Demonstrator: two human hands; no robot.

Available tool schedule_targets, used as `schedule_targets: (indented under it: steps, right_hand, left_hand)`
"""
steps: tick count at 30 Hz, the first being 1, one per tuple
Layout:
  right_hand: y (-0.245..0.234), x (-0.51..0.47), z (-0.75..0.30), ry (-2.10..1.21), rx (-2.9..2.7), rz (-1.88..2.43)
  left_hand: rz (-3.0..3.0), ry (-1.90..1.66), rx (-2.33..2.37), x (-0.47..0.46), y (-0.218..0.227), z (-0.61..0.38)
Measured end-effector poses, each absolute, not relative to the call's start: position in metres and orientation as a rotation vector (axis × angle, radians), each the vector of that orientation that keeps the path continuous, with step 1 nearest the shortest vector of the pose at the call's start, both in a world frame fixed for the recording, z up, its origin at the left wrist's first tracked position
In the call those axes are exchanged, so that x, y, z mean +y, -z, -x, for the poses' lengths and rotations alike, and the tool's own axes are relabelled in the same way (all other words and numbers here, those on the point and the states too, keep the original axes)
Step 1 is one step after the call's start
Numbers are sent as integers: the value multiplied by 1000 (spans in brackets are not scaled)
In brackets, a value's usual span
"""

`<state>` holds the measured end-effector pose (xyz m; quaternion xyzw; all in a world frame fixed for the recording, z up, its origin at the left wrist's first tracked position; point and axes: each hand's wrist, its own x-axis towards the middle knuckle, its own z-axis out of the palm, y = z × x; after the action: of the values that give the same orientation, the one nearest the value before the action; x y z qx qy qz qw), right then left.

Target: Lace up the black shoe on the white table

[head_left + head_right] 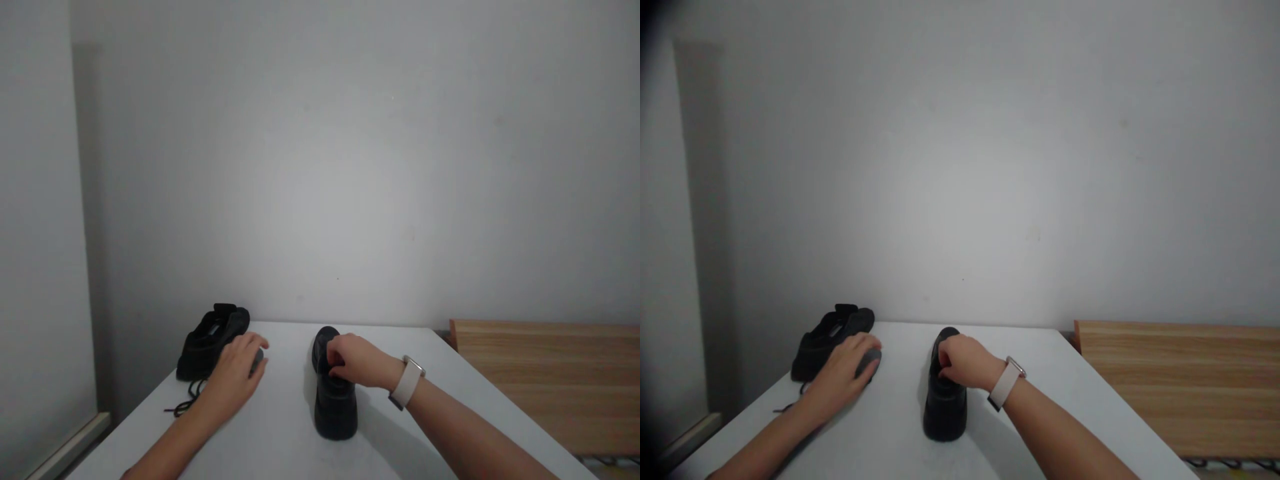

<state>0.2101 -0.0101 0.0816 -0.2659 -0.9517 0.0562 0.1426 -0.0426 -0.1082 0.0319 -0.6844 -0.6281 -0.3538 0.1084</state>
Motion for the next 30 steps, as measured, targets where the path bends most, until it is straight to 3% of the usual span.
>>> schedule_targets:
  steps: [4,7,12,16,24,30]
  right_hand:
    - [-80,-3,-197,460,-2766,869]
    - [-75,9,-191,605,-2803,964]
    - [-66,19,-189,568,-2788,1024]
    - [-68,17,-197,422,-2755,961]
    - [-76,27,-233,107,-2497,1005]
    - [-95,-7,-233,-66,-2401,677]
  left_hand:
    - [2403,1393,-1643,-71,-46,-20]
    - [2668,1301,-1668,-37,-46,-45]
    - [2685,1001,-1835,1,-36,-50]
    - [2626,1014,-1785,7,-29,-47]
    - [2409,1667,-1803,3,-22,-57]
    - [2333,2037,-1943,5,-16,-60]
